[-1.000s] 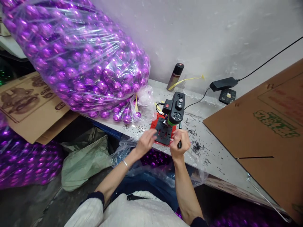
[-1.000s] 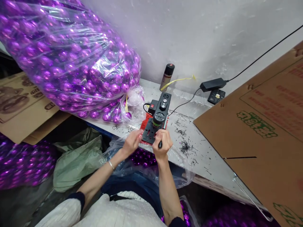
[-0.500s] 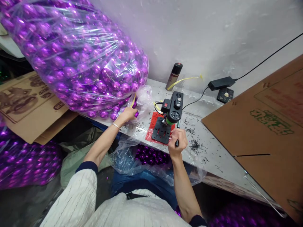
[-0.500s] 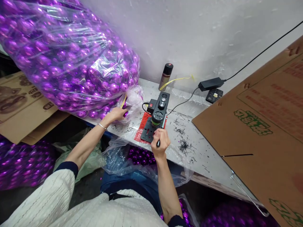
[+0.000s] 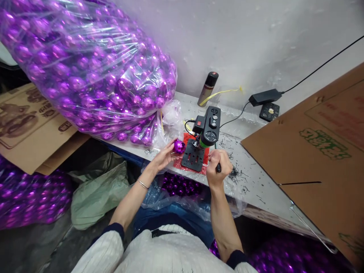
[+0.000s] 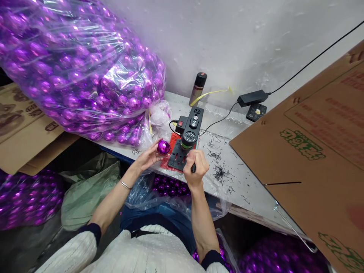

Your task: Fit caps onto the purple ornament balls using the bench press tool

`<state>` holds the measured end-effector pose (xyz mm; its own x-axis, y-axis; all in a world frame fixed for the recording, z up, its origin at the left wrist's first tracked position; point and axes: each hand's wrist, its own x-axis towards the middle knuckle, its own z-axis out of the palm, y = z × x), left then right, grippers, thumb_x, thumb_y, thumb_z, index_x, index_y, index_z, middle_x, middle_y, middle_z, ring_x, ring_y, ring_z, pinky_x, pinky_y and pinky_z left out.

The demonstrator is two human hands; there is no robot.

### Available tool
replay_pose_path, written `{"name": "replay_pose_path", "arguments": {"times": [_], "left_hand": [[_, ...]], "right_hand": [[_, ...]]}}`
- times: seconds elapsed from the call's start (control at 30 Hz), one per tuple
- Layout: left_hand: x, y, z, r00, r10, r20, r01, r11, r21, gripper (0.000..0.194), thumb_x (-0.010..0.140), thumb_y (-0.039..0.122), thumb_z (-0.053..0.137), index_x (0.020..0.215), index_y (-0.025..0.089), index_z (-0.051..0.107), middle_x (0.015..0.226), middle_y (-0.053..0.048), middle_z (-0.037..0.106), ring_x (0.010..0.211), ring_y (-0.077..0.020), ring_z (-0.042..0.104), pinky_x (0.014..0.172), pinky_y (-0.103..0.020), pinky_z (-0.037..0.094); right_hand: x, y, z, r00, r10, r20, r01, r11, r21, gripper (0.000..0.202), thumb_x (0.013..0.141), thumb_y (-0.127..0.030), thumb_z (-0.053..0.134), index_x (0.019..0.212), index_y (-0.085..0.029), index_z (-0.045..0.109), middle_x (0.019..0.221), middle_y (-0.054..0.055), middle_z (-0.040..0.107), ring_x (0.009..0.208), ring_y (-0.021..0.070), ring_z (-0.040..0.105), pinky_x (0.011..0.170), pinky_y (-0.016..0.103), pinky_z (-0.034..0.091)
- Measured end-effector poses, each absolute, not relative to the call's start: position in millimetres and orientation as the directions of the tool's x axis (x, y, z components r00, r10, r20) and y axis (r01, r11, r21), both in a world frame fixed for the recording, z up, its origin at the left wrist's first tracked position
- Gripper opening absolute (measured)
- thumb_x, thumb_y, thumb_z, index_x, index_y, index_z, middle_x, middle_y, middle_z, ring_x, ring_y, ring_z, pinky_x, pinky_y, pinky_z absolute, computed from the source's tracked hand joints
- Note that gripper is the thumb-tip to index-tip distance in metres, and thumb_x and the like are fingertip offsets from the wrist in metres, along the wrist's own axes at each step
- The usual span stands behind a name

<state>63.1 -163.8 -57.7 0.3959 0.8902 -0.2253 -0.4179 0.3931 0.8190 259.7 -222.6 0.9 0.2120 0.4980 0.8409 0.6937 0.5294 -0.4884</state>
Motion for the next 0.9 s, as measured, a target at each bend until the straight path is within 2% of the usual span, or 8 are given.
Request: {"name": "replay_pose_path", "arguments": {"times": [0.13,0.23,0.37,0.43,0.53,0.7,0.8,0.9], "left_hand": [[85.2,-177.8,-69.9,0.404,0.875,-0.267,-0.408,0.434,0.803,0.054,0.089,0.050,0.066,0.138,0.031,0.054,0.119,-0.009,0.072,0.095,-0.0230,0.074,0.076,-0.035,0.062],[96.7,-178.9,-76.9,0.351,0.880,-0.321,-0.415,0.453,0.789,0.052,0.083,0.044,0.075,0.128,0.024,0.060,0.113,-0.009,0.073,0.094,-0.0208,0.074,0.077,-0.031,0.061],[103.7,-175.0,-80.4,0.259,0.897,-0.357,-0.448,0.440,0.778,0.039,0.083,0.049,0.072,0.105,0.017,0.068,0.094,-0.007,0.075,0.072,-0.0132,0.070,0.057,-0.020,0.053],[104.5,-174.3,-79.9,0.259,0.888,-0.380,-0.417,0.457,0.786,0.046,0.086,0.059,0.064,0.099,0.016,0.068,0.086,-0.008,0.073,0.060,-0.0106,0.064,0.049,-0.019,0.048],[104.6,-176.1,-78.9,0.224,0.896,-0.384,-0.323,0.440,0.838,0.056,0.081,0.064,0.068,0.115,0.019,0.064,0.091,-0.006,0.071,0.053,-0.0086,0.062,0.044,-0.019,0.044],[106.0,-178.2,-84.2,0.252,0.931,-0.263,-0.192,0.315,0.929,0.072,0.081,0.051,0.073,0.144,0.028,0.046,0.111,-0.007,0.070,0.072,-0.0147,0.070,0.064,-0.026,0.057],[110.6,-175.9,-91.4,0.222,0.964,-0.148,-0.076,0.169,0.983,0.065,0.085,0.050,0.068,0.142,0.024,0.049,0.114,-0.009,0.070,0.088,-0.0203,0.071,0.080,-0.033,0.058],[117.3,-173.9,-97.3,0.133,0.991,-0.023,0.069,0.014,0.998,0.062,0.080,0.046,0.075,0.133,0.019,0.057,0.117,-0.010,0.069,0.103,-0.0234,0.068,0.095,-0.037,0.054]], "right_hand": [[261.6,-222.0,6.9,0.196,0.514,0.835,0.706,0.517,-0.484,0.027,0.096,-0.019,0.043,0.070,-0.022,0.050,0.065,0.000,0.056,0.062,0.0130,0.055,0.061,0.030,0.042],[262.4,-223.5,6.8,0.163,0.522,0.837,0.724,0.514,-0.461,0.027,0.096,-0.019,0.043,0.071,-0.022,0.049,0.065,0.000,0.056,0.062,0.0129,0.054,0.061,0.030,0.041],[263.0,-224.8,5.5,0.143,0.523,0.840,0.747,0.500,-0.439,0.027,0.097,-0.018,0.042,0.071,-0.022,0.049,0.065,0.000,0.056,0.061,0.0124,0.054,0.060,0.029,0.041],[263.1,-224.7,5.6,0.138,0.524,0.841,0.750,0.499,-0.434,0.026,0.097,-0.018,0.042,0.072,-0.023,0.048,0.065,0.000,0.056,0.062,0.0123,0.054,0.060,0.028,0.042],[263.4,-223.9,7.5,0.130,0.516,0.847,0.746,0.511,-0.426,0.026,0.097,-0.016,0.042,0.072,-0.023,0.048,0.065,0.000,0.055,0.063,0.0122,0.055,0.060,0.028,0.042],[264.0,-221.5,13.3,0.141,0.521,0.842,0.746,0.503,-0.436,0.027,0.097,-0.018,0.042,0.071,-0.023,0.049,0.064,-0.001,0.055,0.062,0.0121,0.054,0.061,0.028,0.042],[264.3,-220.8,16.4,0.150,0.532,0.834,0.744,0.494,-0.449,0.029,0.097,-0.019,0.043,0.069,-0.022,0.047,0.062,-0.001,0.053,0.061,0.0116,0.053,0.061,0.028,0.041],[264.6,-221.4,17.9,0.136,0.533,0.835,0.743,0.502,-0.442,0.029,0.097,-0.018,0.043,0.069,-0.022,0.047,0.063,-0.001,0.053,0.061,0.0112,0.052,0.061,0.027,0.041]]}}
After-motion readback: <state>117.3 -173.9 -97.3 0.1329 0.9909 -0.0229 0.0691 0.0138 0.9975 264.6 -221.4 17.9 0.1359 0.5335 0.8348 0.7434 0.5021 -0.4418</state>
